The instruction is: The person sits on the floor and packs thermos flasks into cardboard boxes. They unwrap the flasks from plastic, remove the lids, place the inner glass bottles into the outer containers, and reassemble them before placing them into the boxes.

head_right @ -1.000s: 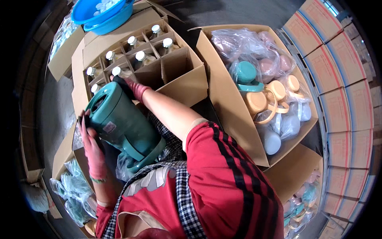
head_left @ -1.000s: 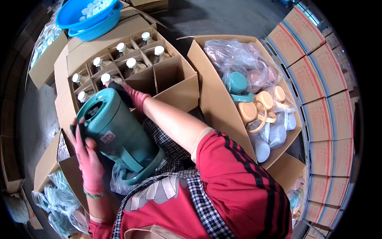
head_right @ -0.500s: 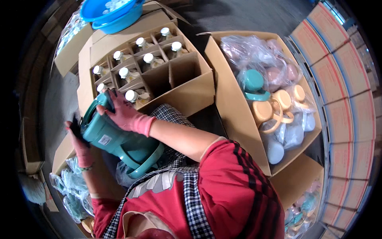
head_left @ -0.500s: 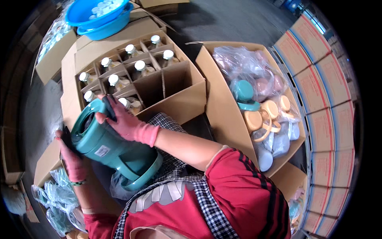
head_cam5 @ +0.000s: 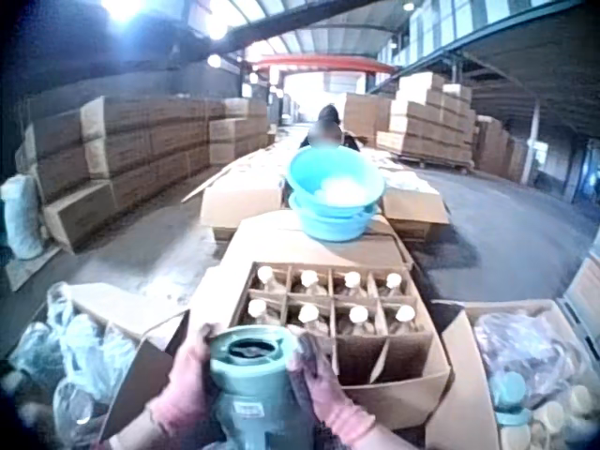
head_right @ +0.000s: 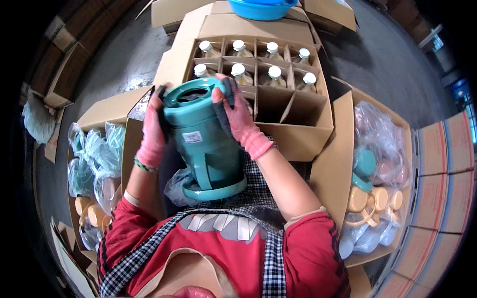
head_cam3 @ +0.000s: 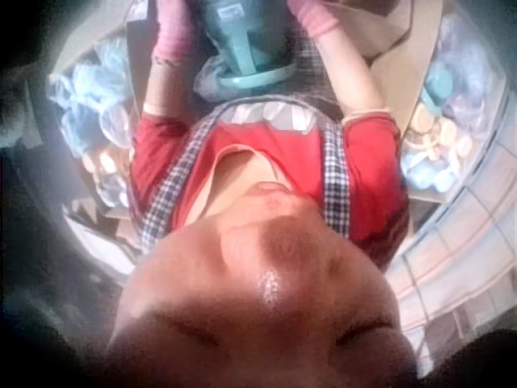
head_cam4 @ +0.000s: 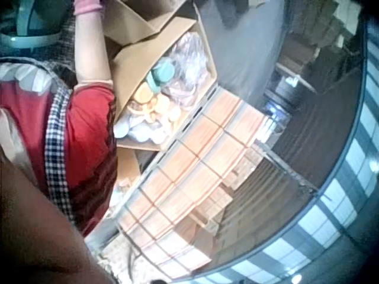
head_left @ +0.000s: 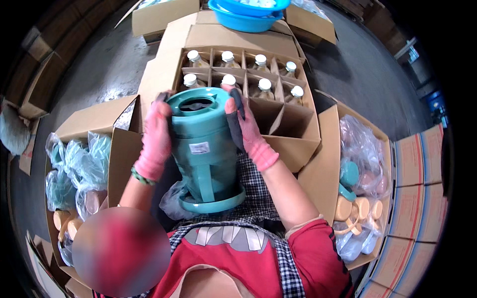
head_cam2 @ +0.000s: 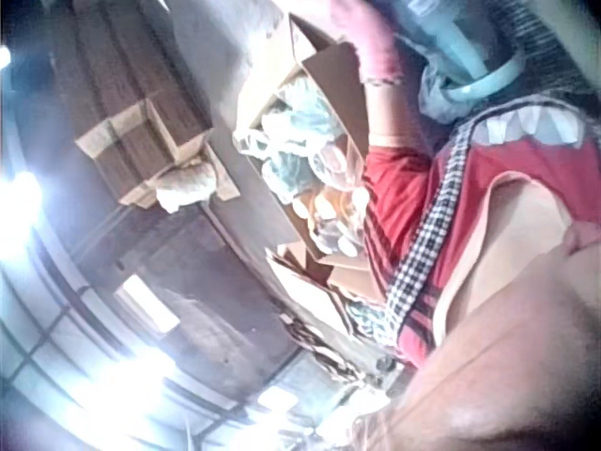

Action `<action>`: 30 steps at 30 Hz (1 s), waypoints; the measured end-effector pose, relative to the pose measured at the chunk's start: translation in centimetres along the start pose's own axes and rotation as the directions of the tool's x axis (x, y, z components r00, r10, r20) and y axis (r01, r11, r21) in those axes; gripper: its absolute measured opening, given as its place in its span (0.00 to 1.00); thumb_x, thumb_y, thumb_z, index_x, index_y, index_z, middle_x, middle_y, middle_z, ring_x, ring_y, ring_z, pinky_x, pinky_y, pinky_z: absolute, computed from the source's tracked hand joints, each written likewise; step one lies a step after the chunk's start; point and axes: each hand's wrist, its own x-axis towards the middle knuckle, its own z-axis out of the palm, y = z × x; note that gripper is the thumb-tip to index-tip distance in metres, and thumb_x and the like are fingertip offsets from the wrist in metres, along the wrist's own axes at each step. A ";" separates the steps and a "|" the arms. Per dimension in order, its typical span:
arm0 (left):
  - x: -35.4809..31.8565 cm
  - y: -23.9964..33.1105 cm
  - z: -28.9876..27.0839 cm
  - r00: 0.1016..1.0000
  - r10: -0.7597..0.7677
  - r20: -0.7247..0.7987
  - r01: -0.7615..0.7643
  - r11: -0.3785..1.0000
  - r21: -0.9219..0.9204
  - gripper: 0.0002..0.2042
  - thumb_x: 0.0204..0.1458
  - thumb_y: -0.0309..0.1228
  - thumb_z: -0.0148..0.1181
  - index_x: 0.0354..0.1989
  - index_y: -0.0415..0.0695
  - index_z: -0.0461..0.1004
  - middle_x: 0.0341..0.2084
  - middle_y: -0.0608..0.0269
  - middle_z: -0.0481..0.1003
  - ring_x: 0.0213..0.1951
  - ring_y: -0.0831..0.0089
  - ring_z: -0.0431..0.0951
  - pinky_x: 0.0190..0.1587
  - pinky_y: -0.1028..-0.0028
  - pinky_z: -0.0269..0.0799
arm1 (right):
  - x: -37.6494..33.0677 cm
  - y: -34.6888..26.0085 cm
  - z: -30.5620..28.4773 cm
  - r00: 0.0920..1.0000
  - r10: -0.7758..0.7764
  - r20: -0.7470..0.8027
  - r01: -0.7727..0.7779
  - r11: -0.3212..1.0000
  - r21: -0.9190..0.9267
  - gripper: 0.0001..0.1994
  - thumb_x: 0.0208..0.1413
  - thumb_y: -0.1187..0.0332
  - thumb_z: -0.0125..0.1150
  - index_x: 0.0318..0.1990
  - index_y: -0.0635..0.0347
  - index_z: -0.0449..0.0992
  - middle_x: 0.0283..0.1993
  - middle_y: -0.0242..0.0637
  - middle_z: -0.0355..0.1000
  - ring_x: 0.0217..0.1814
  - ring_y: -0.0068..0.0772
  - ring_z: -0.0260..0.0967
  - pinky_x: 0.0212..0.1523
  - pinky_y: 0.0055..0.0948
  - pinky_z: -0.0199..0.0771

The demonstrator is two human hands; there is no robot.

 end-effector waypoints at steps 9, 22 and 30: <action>-2.8 3.9 2.7 0.807 0.504 0.309 -0.578 0.566 0.587 0.35 0.34 0.40 0.62 0.54 0.42 0.58 0.52 0.38 0.52 0.57 0.45 0.48 0.57 0.51 0.46 | 3.4 2.5 -2.6 0.931 0.284 0.228 -0.364 0.699 0.616 0.29 0.53 0.42 0.39 0.45 0.62 0.65 0.42 0.33 0.64 0.42 0.24 0.60 0.48 0.24 0.61; -0.8 6.8 2.4 0.963 0.243 -0.119 -0.242 0.970 0.024 0.31 0.30 0.29 0.69 0.46 0.36 0.63 0.38 0.62 0.69 0.41 0.76 0.68 0.45 0.75 0.64 | 4.3 -10.4 0.5 0.831 -0.453 0.323 0.541 0.526 -0.656 0.36 0.29 0.60 0.67 0.49 0.63 0.59 0.48 0.57 0.53 0.50 0.57 0.56 0.48 0.46 0.62; 1.7 5.7 0.4 0.856 0.450 -0.257 -0.419 0.893 0.166 0.31 0.27 0.26 0.68 0.45 0.35 0.63 0.36 0.60 0.70 0.39 0.73 0.70 0.45 0.75 0.65 | 7.2 -10.7 0.4 0.636 0.352 0.687 -0.620 0.763 0.183 0.35 0.47 0.35 0.36 0.41 0.63 0.65 0.29 0.46 0.70 0.24 0.33 0.69 0.24 0.24 0.70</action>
